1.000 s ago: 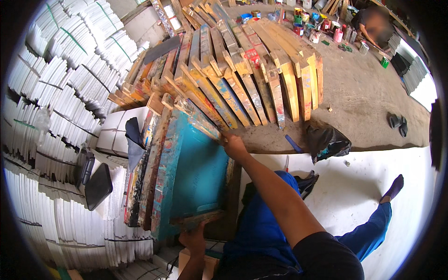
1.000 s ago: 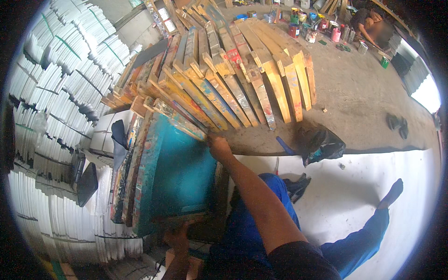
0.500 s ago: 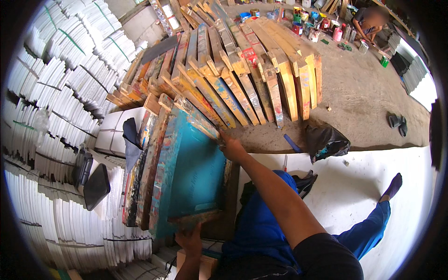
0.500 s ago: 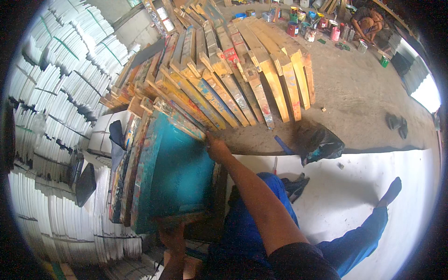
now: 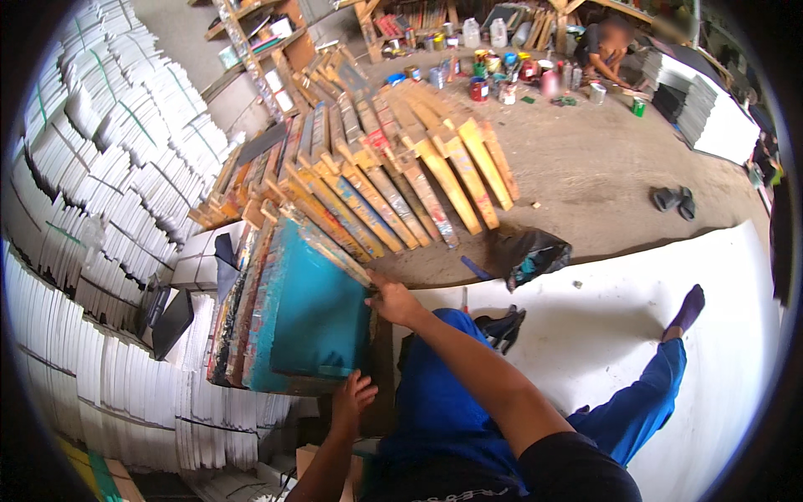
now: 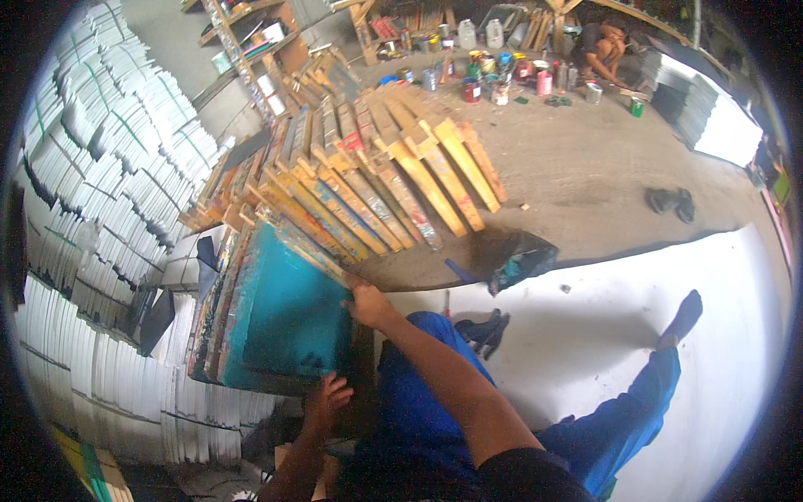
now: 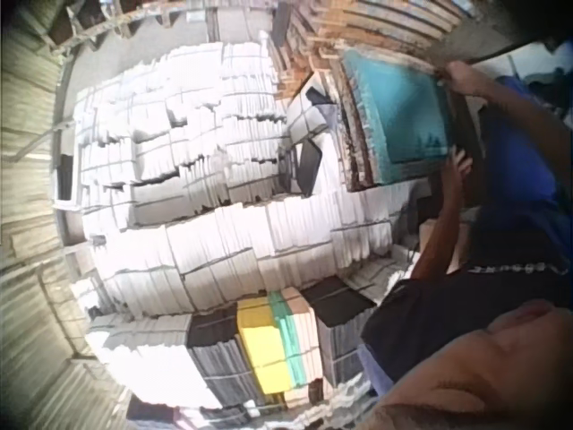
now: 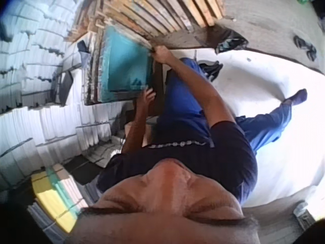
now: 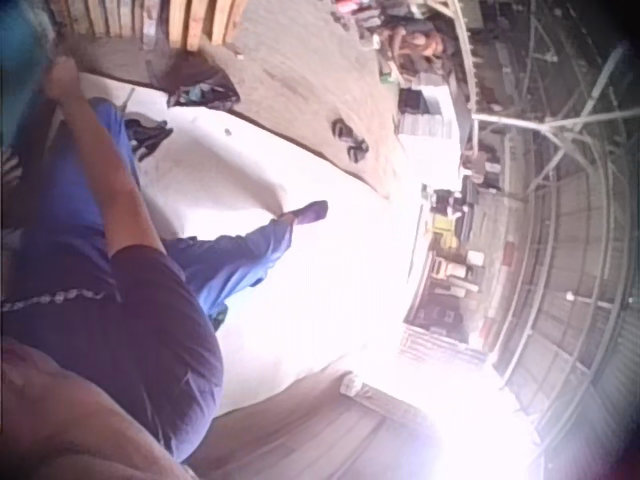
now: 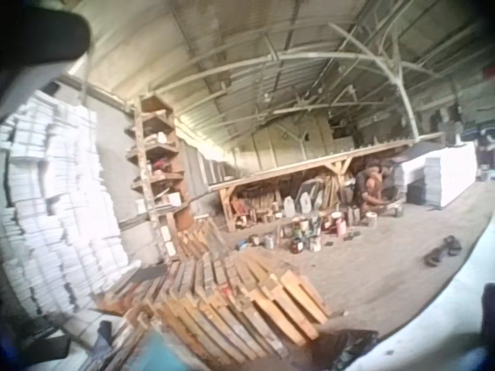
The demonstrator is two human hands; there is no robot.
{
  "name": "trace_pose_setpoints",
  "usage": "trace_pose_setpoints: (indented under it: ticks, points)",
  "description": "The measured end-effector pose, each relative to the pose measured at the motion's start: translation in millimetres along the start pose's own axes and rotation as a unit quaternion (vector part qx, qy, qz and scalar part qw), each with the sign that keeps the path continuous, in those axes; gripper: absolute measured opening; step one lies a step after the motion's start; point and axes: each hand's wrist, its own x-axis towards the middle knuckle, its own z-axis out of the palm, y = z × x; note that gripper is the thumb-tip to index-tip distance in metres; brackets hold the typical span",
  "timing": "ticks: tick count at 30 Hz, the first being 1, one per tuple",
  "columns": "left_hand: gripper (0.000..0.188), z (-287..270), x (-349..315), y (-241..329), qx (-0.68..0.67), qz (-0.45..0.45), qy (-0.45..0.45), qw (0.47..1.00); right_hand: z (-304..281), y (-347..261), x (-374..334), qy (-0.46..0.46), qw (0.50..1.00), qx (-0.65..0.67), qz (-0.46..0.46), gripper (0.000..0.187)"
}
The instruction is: The person sits on the floor and uses a small tool to scrape and clean the edges of a teal-colored screen printing frame. They repeatedly wipe the surface and edges, then lift and inspect the frame before placing it on a stack of other frames.
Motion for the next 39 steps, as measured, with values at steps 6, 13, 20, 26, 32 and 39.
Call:
trace_pose_setpoints:
  ticks: [6,13,20,26,32,39]
  points:
    - [0.078,109,61,80,-0.046,0.16,-0.133,0.977,-65,-21,-51,0.079,0.996,0.012,-0.03,0.071]
    - [0.059,262,95,141,-0.003,0.174,-0.236,0.956,-181,-12,-71,0.214,0.975,-0.042,-0.046,0.067]
    - [0.067,375,134,211,0.075,0.279,-0.276,0.917,-274,24,-13,0.281,0.952,-0.117,-0.029,0.07]
    - [0.067,434,193,262,0.01,0.379,-0.23,0.896,-344,67,97,0.297,0.916,-0.258,-0.076,0.066]
    - [0.058,457,223,273,-0.055,0.377,-0.22,0.898,-375,107,164,0.254,0.92,-0.272,-0.123,0.054]
    - [0.052,463,239,265,-0.022,0.394,-0.213,0.894,-392,111,166,0.384,0.906,-0.176,-0.032,0.062]
